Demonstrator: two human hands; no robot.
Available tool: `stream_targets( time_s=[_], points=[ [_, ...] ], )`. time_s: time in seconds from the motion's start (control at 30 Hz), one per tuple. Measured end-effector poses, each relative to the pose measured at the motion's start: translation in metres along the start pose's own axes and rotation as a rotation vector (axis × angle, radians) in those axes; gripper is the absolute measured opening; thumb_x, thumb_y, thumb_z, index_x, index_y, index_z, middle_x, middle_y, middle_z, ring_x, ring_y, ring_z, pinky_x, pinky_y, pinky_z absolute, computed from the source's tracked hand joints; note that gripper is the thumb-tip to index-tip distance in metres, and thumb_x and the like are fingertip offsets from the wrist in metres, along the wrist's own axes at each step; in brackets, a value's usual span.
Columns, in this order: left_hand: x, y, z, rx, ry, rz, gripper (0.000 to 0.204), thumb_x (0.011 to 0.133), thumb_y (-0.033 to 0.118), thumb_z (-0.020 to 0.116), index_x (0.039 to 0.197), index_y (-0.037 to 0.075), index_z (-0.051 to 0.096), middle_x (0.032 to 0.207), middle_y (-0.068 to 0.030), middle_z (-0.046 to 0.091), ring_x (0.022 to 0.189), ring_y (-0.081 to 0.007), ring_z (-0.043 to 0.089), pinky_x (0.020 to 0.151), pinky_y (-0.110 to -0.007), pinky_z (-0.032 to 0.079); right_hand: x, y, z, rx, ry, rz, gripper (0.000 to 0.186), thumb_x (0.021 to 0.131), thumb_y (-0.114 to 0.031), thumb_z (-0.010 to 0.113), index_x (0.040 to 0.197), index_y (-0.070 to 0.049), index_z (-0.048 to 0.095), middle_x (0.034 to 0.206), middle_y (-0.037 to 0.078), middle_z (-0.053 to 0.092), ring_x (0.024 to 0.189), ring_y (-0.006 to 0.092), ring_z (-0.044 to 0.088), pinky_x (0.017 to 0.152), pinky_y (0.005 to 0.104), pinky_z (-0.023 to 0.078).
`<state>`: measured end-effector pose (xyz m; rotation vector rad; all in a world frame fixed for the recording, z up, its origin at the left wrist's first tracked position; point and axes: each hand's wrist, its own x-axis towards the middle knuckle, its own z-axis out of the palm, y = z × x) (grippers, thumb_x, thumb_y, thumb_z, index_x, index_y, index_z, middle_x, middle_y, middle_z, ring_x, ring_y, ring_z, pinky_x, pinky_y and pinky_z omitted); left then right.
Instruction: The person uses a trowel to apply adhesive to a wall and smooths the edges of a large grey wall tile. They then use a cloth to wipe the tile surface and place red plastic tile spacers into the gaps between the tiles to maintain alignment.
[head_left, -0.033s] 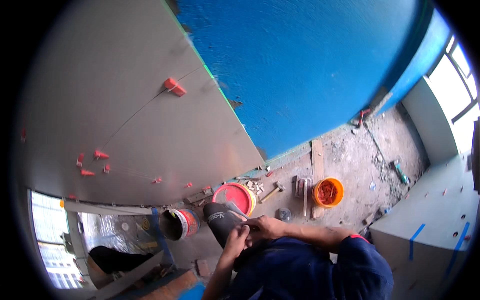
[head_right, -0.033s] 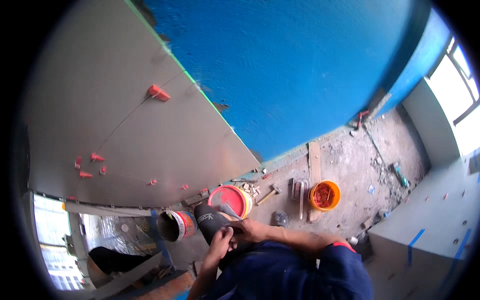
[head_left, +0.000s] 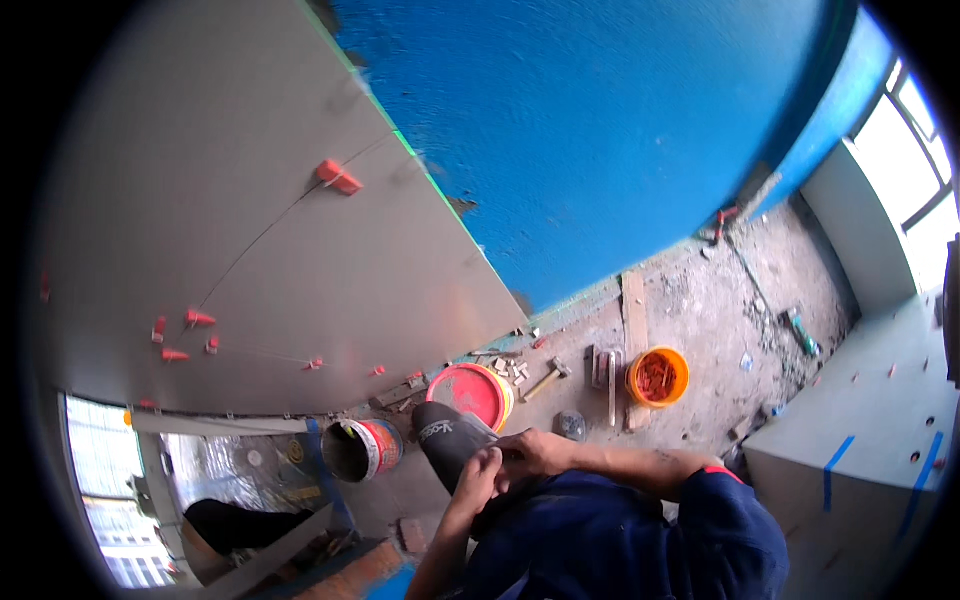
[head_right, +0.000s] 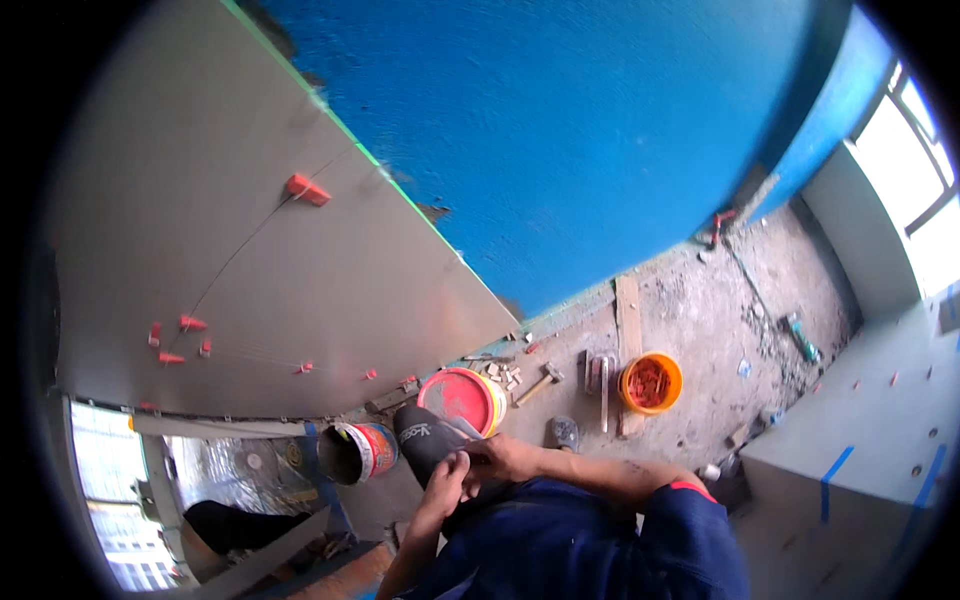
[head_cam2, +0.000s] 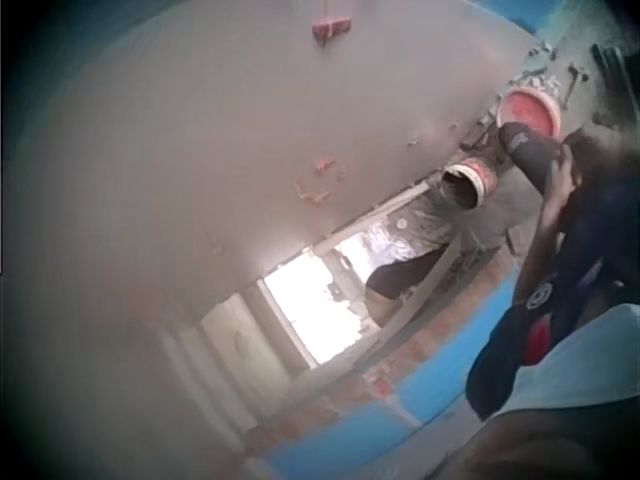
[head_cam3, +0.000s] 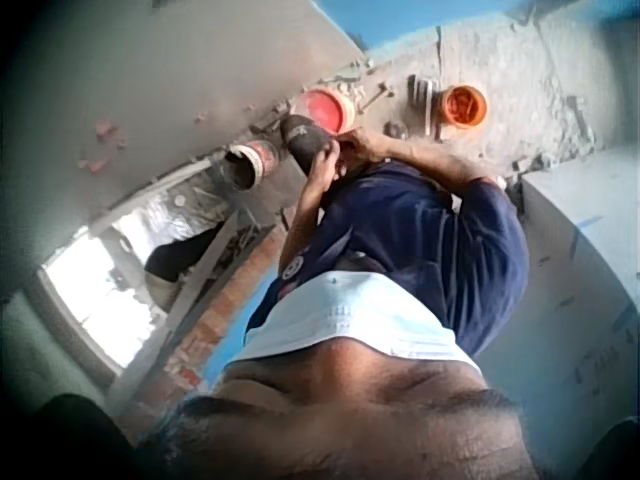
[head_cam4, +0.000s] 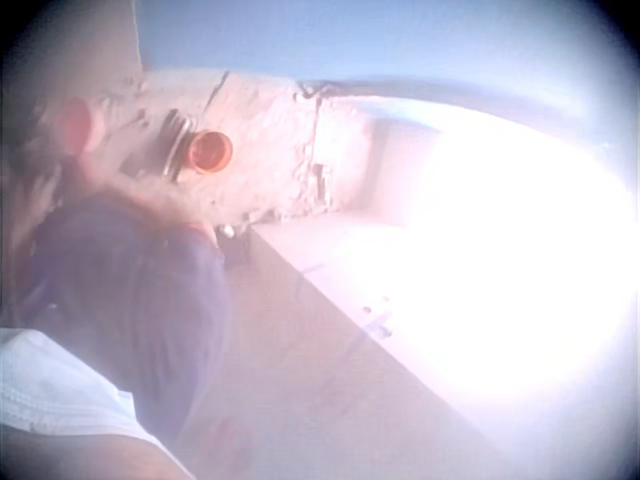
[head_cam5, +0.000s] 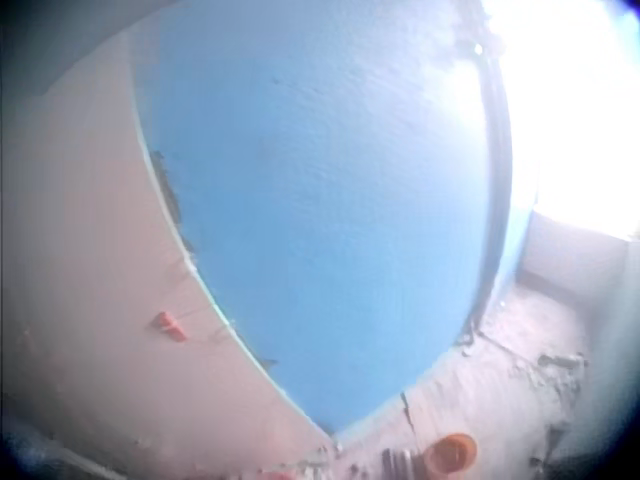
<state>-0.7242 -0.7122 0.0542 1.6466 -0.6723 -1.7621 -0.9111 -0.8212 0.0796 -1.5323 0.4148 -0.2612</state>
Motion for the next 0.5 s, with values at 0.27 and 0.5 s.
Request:
stream_targets(
  time_s=[0.27,0.5],
  points=[
    [0.062,-0.001,-0.005,-0.277,-0.131,-0.049,0.028,0.090,0.003,0.056,0.117,0.000,0.055,0.094,-0.0065,0.060,0.072,-0.0102,0.056,0.059,-0.024,0.045,0.002,0.134,-0.034,0.265,0.846,0.320,0.023,0.094,-0.020,0.060,0.106,-0.001,0.060,0.081,0.010,0.067,0.072,0.0181,0.064,0.068,0.0346,0.052],
    [0.167,-0.045,-0.050,-0.359,-0.134,-0.050,0.038,0.084,0.007,0.065,0.120,-0.001,0.054,0.108,-0.0045,0.058,0.089,-0.0152,0.055,0.084,-0.031,0.045,0.082,0.306,-0.123,-0.360,1.099,0.458,0.035,0.087,-0.020,0.066,0.119,-0.006,0.060,0.092,0.015,0.073,0.084,0.0293,0.071,0.075,0.0446,0.054]
  ],
)
